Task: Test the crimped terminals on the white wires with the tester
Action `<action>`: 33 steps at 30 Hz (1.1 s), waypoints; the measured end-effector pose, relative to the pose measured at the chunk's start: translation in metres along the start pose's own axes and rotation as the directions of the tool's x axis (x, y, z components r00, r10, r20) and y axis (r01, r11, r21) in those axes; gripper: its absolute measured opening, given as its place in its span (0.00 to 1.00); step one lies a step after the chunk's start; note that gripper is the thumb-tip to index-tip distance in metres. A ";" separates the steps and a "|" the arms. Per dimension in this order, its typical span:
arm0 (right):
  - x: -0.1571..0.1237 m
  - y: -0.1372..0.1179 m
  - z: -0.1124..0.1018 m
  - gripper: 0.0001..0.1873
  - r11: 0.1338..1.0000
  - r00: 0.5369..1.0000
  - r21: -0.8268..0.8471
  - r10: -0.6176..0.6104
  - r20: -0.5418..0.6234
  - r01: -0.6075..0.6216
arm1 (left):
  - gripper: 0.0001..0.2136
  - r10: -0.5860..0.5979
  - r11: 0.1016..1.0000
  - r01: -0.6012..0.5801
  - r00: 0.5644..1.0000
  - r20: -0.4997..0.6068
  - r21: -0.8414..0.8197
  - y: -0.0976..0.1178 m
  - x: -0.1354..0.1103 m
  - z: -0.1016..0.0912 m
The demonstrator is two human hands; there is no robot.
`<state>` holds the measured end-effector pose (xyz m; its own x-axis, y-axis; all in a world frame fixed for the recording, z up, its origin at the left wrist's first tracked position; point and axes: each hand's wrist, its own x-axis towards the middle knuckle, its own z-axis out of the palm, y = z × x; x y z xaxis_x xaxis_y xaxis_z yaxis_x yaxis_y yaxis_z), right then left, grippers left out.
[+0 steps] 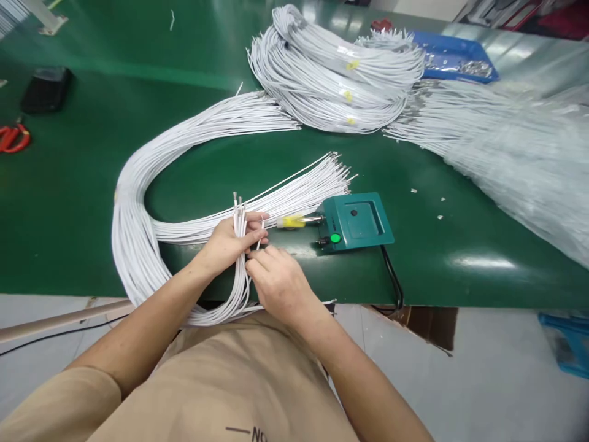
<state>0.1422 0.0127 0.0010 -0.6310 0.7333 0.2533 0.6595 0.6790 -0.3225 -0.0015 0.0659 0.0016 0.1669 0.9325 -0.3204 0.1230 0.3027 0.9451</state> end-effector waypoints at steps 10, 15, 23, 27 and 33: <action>-0.005 -0.032 0.006 0.16 0.930 0.910 -0.037 0.364 0.199 -0.364 | 0.18 -0.016 1.000 0.015 0.993 0.121 0.002 -0.006 -0.016 -0.018; -0.001 -0.027 0.010 0.11 0.692 0.837 0.476 0.489 0.246 -0.543 | 0.17 -0.019 0.999 0.011 0.985 0.170 0.046 -0.006 -0.024 -0.026; 0.002 -0.025 0.015 0.11 0.345 0.741 0.715 0.569 0.356 -0.608 | 0.19 -0.009 0.999 -0.002 0.967 0.253 0.042 -0.002 -0.031 -0.038; -0.002 -0.026 0.018 0.11 0.272 0.725 0.743 0.568 0.388 -0.611 | 0.19 -0.035 0.999 0.041 0.953 0.302 -0.015 0.000 -0.033 -0.040; -0.012 -0.033 0.018 0.08 0.315 0.693 0.720 0.651 0.309 -0.618 | 0.22 -0.084 0.985 0.130 0.938 0.336 -0.116 0.001 -0.035 -0.043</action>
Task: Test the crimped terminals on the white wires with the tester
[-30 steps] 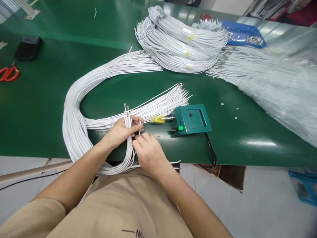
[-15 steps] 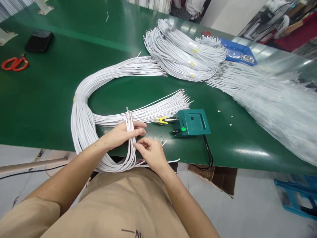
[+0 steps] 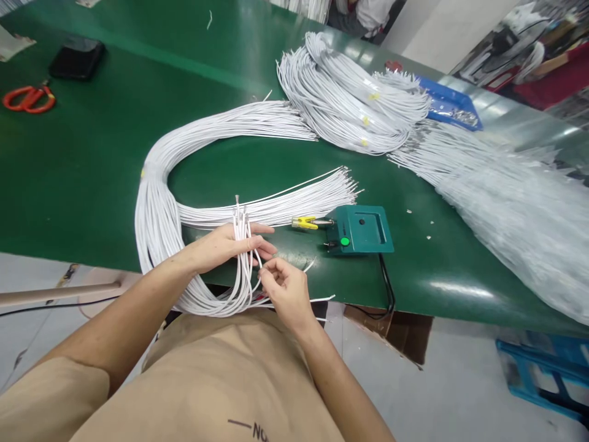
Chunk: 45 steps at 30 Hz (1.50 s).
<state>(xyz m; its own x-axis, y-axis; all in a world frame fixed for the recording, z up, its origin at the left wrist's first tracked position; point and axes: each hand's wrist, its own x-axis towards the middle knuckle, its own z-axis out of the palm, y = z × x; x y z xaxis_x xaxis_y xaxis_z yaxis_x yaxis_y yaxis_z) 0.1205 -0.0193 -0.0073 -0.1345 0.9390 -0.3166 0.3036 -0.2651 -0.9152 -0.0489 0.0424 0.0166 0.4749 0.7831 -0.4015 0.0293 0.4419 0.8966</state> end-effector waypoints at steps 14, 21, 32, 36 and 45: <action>-0.013 -0.005 0.003 0.09 0.983 0.995 -0.173 -0.078 -0.068 0.066 | 0.15 0.070 0.994 -0.088 0.968 -0.241 -0.063 -0.010 0.011 0.009; 0.018 -0.030 -0.035 0.12 0.992 0.974 -0.044 -0.122 -0.192 0.115 | 0.18 0.053 0.997 -0.065 0.957 -0.284 -0.032 -0.012 0.009 0.031; 0.037 -0.036 -0.031 0.14 0.959 0.987 0.278 -0.011 -0.161 0.057 | 0.18 0.023 1.000 -0.020 0.963 -0.268 0.016 -0.012 0.006 0.038; 0.036 -0.030 -0.028 0.17 0.919 0.983 0.394 0.042 -0.180 0.033 | 0.18 0.035 0.999 -0.024 0.959 -0.280 0.045 -0.012 0.008 0.036; 0.038 -0.024 -0.024 0.07 0.878 0.993 0.477 0.025 -0.112 0.032 | 0.11 0.081 0.996 -0.071 0.960 -0.270 0.046 -0.011 0.007 0.040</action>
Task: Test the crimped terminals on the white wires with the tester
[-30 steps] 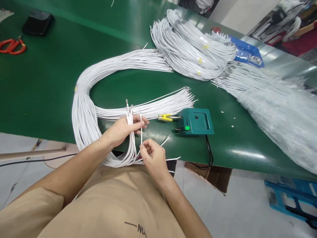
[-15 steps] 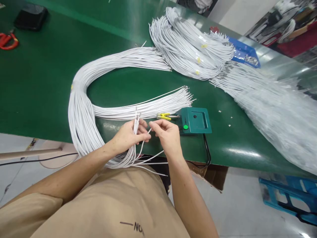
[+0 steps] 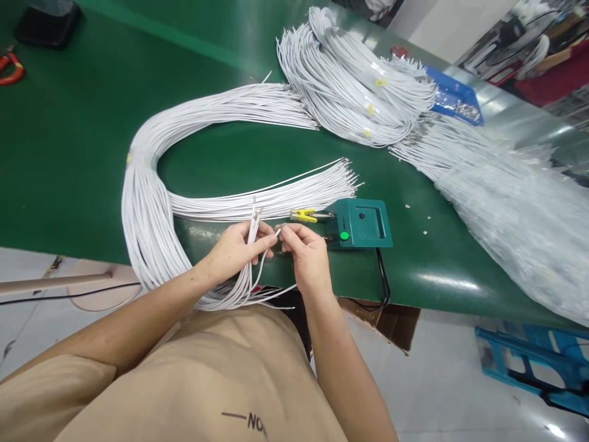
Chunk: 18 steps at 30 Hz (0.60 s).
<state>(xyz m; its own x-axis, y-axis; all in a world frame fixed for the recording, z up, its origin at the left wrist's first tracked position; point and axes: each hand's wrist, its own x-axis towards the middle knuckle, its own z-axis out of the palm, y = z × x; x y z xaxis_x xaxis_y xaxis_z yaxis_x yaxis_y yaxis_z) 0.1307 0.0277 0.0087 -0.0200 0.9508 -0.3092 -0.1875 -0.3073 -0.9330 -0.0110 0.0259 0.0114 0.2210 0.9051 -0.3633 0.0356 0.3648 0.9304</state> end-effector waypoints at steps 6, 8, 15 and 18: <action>0.002 0.003 0.004 0.11 0.862 0.949 0.409 0.226 0.221 -0.301 | 0.12 0.061 0.998 -0.062 0.993 0.101 0.009 -0.002 -0.001 -0.001; 0.003 0.000 0.004 0.07 0.856 0.947 0.411 0.247 0.205 -0.313 | 0.12 0.057 0.998 -0.059 0.992 0.116 0.008 -0.004 -0.001 -0.001; 0.005 -0.008 0.006 0.14 0.904 0.951 0.310 0.249 0.182 -0.295 | 0.13 0.039 0.996 -0.051 0.989 0.143 0.079 -0.005 -0.003 -0.002; 0.004 -0.004 0.006 0.14 0.863 0.938 0.380 0.263 0.226 -0.333 | 0.12 0.045 0.998 -0.050 0.986 0.162 0.026 -0.007 -0.003 -0.003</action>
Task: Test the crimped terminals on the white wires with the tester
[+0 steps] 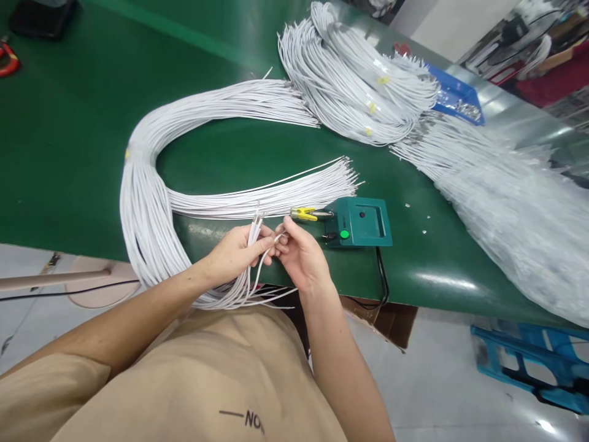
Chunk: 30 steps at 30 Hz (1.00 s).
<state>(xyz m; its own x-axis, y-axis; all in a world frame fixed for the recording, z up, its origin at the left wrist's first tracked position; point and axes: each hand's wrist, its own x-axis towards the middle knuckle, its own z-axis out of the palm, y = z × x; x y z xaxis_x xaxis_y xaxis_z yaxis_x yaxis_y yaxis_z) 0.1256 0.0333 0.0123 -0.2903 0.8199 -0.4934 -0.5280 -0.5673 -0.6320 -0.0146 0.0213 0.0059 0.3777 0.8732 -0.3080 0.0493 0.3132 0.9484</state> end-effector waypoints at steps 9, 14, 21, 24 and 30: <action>-0.004 0.010 -0.008 0.09 0.997 0.999 0.055 -0.051 0.002 0.051 | 0.11 0.025 0.992 -0.031 0.998 -0.051 -0.125 -0.001 0.003 0.000; -0.008 0.010 -0.004 0.10 0.925 0.953 -0.287 -0.287 -0.099 0.249 | 0.09 0.015 0.996 -0.024 0.994 -0.109 -0.081 -0.002 0.001 0.000; -0.008 0.015 -0.008 0.09 0.230 0.698 -0.892 -0.706 0.123 0.390 | 0.18 -0.062 0.840 0.078 0.997 0.048 -0.536 0.000 0.006 0.001; -0.007 0.014 -0.016 0.12 -0.300 0.551 -0.908 -0.723 0.416 0.291 | 0.15 -0.085 0.780 0.149 0.987 0.133 -0.608 0.001 0.012 0.000; -0.008 -0.025 -0.031 0.12 -0.549 0.663 -0.809 -0.527 0.532 0.212 | 0.17 -0.060 0.879 0.094 0.994 0.087 -0.468 0.002 0.028 0.001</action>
<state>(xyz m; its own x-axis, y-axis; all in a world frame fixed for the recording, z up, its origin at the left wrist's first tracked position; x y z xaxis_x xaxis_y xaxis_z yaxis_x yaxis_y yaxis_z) 0.1657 0.0381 0.0135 -0.3387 0.8836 0.3233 0.8735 0.4230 -0.2411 -0.0027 0.0459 -0.0003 0.4531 0.8171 -0.3564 -0.3539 0.5318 0.7694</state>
